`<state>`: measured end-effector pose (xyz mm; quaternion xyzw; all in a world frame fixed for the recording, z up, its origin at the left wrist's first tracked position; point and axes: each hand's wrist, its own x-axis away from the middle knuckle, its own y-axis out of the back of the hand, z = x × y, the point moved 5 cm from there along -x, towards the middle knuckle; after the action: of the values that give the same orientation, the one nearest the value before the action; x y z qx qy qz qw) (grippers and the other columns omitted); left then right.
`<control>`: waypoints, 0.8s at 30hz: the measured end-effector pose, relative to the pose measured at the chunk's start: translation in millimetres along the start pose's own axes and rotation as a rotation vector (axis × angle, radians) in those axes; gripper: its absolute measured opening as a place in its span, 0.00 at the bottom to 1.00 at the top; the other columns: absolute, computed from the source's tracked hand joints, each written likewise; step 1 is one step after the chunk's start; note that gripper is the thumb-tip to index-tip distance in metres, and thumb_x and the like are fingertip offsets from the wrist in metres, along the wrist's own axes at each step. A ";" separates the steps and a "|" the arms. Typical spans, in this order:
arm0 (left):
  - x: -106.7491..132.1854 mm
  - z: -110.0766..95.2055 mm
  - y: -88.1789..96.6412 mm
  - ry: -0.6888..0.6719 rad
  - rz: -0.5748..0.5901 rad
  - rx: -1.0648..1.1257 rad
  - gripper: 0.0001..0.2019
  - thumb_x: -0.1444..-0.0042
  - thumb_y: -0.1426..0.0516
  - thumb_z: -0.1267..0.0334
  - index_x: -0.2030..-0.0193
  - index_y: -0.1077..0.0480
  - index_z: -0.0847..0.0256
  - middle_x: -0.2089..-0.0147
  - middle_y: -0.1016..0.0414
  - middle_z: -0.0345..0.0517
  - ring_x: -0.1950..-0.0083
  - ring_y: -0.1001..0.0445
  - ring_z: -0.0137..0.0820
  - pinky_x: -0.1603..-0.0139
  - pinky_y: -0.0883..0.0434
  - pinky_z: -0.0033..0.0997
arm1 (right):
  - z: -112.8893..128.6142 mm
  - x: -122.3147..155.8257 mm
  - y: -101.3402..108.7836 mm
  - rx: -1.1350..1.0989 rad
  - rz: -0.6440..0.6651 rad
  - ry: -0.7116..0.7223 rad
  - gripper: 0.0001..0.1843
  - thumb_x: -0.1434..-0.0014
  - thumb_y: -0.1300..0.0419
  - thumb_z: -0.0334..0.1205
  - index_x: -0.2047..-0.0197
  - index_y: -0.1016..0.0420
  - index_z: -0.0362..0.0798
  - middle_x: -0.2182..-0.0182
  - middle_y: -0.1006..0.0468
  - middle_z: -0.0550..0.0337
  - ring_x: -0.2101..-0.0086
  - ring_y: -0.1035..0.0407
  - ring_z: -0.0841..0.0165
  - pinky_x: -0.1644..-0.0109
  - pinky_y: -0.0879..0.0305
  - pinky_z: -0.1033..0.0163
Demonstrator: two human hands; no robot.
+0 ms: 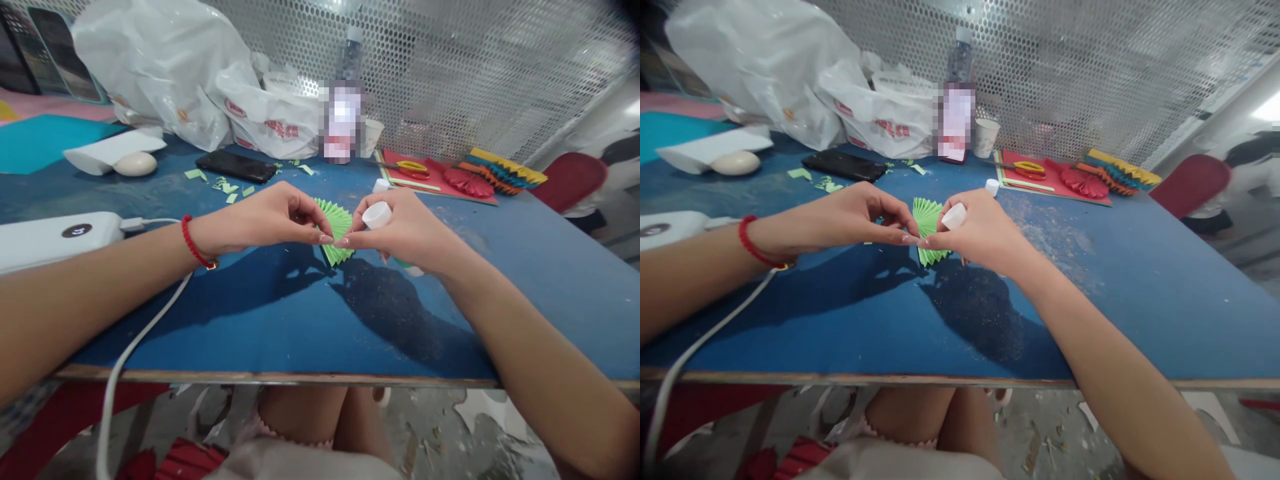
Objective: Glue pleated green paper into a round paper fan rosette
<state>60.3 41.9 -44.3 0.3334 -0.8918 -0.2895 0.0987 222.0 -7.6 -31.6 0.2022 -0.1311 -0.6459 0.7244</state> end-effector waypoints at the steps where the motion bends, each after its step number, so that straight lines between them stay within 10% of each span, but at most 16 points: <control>1: 0.2 -0.4 -0.4 -0.004 0.003 -0.006 0.11 0.48 0.34 0.55 0.64 0.19 0.62 0.78 0.36 0.38 0.75 0.42 0.23 0.75 0.46 0.25 | -0.3 -0.2 0.0 -0.005 -0.002 -0.008 0.15 0.61 0.25 0.31 0.79 0.29 0.45 0.86 0.31 0.66 0.87 0.41 0.77 0.89 0.45 0.72; 24: -2.8 -0.2 -6.1 0.027 0.013 -0.084 0.14 0.50 0.34 0.54 0.64 0.19 0.64 0.79 0.37 0.38 0.75 0.42 0.24 0.75 0.45 0.26 | -5.4 -2.6 -1.6 -0.059 0.046 -0.027 0.21 0.62 0.25 0.27 0.77 0.35 0.48 0.84 0.31 0.67 0.84 0.40 0.77 0.88 0.44 0.71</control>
<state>65.8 39.8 -47.7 0.3268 -0.8797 -0.3215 0.1265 222.6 -4.5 -36.9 0.1689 -0.1261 -0.6354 0.7428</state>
